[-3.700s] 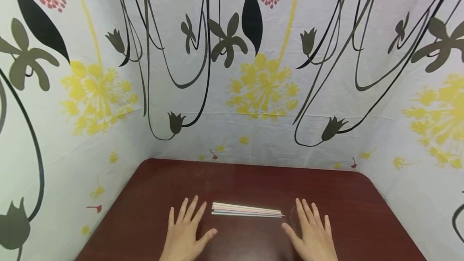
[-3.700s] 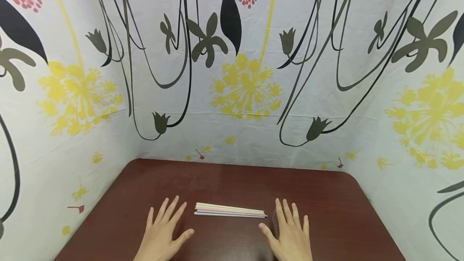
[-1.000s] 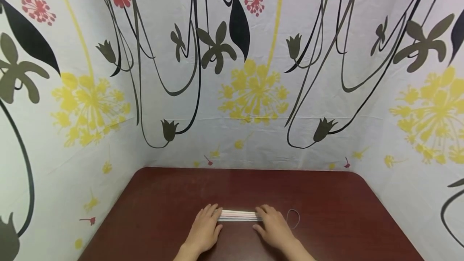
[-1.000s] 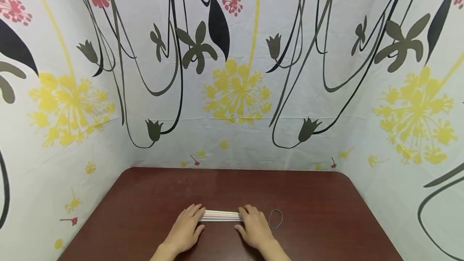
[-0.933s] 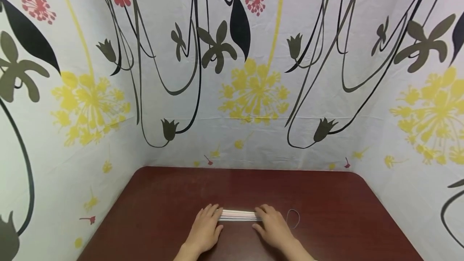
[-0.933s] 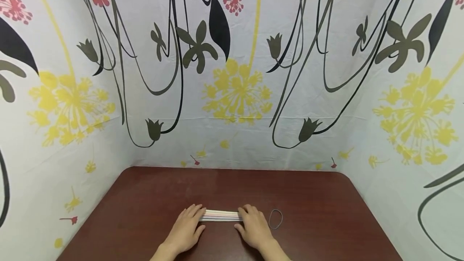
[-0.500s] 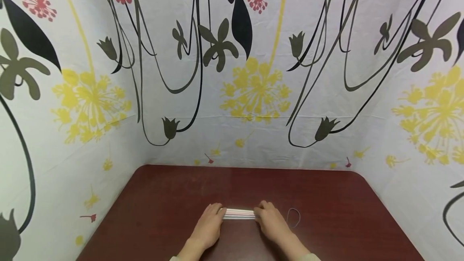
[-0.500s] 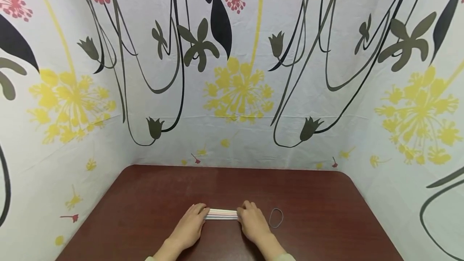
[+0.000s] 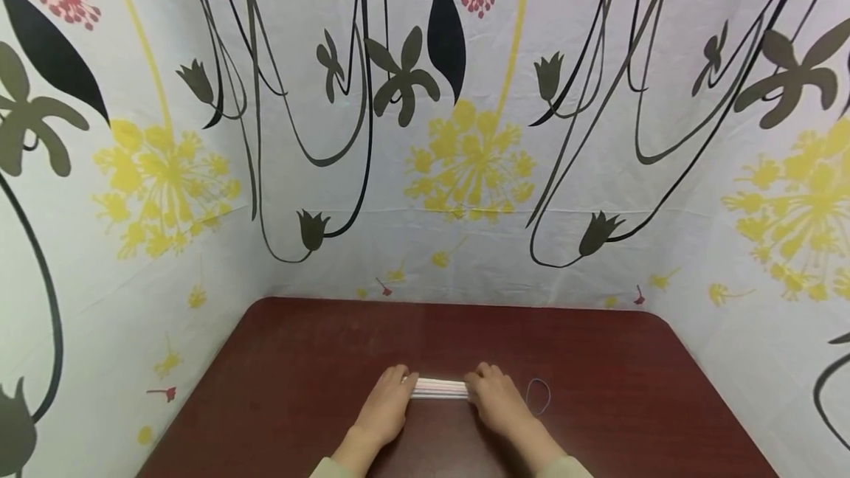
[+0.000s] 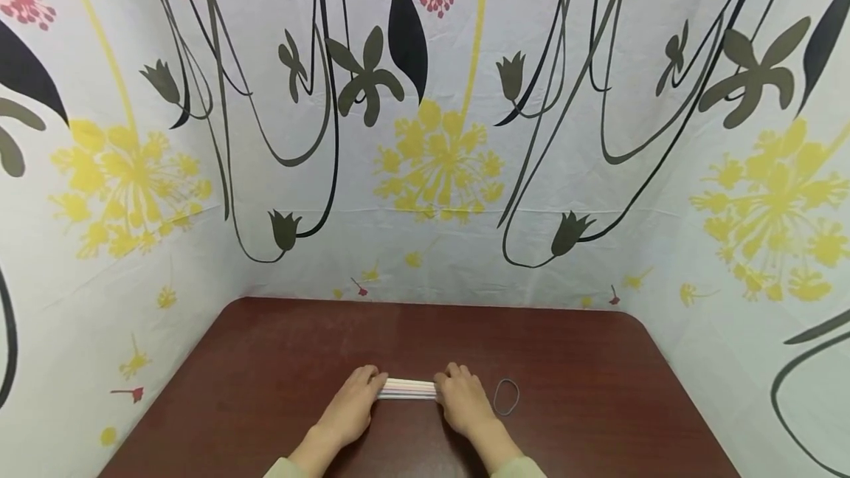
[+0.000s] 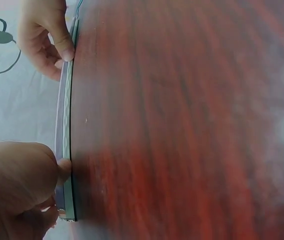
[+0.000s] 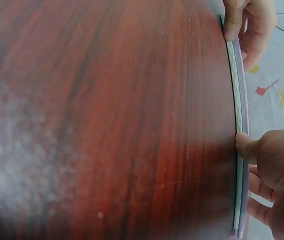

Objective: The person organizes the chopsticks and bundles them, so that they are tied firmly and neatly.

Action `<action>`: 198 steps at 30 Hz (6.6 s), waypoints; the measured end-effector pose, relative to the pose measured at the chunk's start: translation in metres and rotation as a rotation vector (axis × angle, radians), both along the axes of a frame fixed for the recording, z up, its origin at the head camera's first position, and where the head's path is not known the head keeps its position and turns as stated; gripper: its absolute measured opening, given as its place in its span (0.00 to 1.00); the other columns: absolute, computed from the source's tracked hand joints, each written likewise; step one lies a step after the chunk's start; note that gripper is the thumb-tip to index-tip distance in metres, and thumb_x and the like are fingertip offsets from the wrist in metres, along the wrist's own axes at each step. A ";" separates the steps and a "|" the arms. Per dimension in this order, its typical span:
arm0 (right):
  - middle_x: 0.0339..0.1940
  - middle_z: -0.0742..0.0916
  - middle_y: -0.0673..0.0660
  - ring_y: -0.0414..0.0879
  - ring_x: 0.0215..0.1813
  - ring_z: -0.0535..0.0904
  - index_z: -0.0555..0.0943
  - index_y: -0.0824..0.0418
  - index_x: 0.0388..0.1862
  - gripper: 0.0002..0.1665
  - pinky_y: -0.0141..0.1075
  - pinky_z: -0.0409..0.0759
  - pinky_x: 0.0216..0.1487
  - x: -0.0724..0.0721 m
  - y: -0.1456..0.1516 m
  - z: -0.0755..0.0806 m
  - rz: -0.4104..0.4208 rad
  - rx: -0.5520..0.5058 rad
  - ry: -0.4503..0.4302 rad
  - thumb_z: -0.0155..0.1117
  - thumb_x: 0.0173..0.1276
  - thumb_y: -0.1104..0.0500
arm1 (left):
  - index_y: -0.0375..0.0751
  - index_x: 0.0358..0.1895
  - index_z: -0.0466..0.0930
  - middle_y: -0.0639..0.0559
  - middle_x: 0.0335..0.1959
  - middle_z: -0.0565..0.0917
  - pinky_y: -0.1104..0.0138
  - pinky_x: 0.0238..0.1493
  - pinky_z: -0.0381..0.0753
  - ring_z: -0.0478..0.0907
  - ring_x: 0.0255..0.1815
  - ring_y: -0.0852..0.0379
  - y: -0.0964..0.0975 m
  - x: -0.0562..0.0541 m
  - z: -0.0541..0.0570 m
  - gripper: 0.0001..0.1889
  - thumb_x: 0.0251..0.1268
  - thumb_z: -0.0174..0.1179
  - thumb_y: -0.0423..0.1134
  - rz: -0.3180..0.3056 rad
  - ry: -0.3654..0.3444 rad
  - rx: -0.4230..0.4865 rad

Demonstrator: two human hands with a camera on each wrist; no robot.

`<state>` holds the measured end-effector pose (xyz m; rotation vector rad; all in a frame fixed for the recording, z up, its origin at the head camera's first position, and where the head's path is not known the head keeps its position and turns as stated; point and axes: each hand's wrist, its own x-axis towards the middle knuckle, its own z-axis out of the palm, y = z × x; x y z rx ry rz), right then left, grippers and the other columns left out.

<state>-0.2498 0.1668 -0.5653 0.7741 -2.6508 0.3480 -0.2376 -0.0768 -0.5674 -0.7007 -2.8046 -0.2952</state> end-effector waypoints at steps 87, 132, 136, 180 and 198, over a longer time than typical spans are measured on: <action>0.33 0.81 0.51 0.48 0.37 0.76 0.74 0.56 0.40 0.07 0.42 0.71 0.35 0.006 -0.005 0.003 -0.046 0.066 -0.179 0.64 0.68 0.63 | 0.42 0.39 0.77 0.49 0.35 0.76 0.57 0.41 0.67 0.73 0.39 0.48 0.005 -0.002 -0.001 0.22 0.41 0.80 0.35 0.077 -0.022 -0.119; 0.21 0.85 0.49 0.41 0.27 0.76 0.85 0.60 0.30 0.19 0.34 0.71 0.33 -0.003 0.003 0.013 -0.411 -0.899 -0.164 0.57 0.78 0.51 | 0.53 0.10 0.61 0.61 0.07 0.61 0.67 0.14 0.56 0.57 0.09 0.62 -0.006 -0.008 0.012 0.25 0.44 0.74 0.42 0.166 0.380 0.026; 0.36 0.90 0.60 0.44 0.37 0.85 0.84 0.70 0.44 0.14 0.30 0.79 0.39 0.000 -0.002 0.021 -0.343 -1.116 -0.336 0.56 0.79 0.61 | 0.51 0.10 0.67 0.58 0.07 0.66 0.66 0.16 0.59 0.65 0.09 0.58 -0.001 -0.006 0.018 0.20 0.38 0.74 0.39 0.190 0.436 0.017; 0.50 0.84 0.68 0.48 0.54 0.86 0.71 0.82 0.58 0.32 0.43 0.80 0.56 0.021 -0.004 0.046 0.247 -1.442 -0.278 0.35 0.54 0.89 | 0.44 0.17 0.86 0.50 0.34 0.88 0.52 0.62 0.75 0.84 0.47 0.46 0.007 0.012 0.065 0.19 0.59 0.70 0.53 0.187 0.580 0.002; 0.48 0.85 0.68 0.46 0.51 0.86 0.54 0.67 0.77 0.29 0.37 0.83 0.52 0.027 -0.002 0.050 0.209 -1.341 -0.203 0.42 0.80 0.71 | 0.49 0.07 0.66 0.56 0.07 0.68 0.66 0.15 0.60 0.64 0.08 0.57 0.004 0.009 0.056 0.24 0.66 0.52 0.44 0.179 0.779 0.036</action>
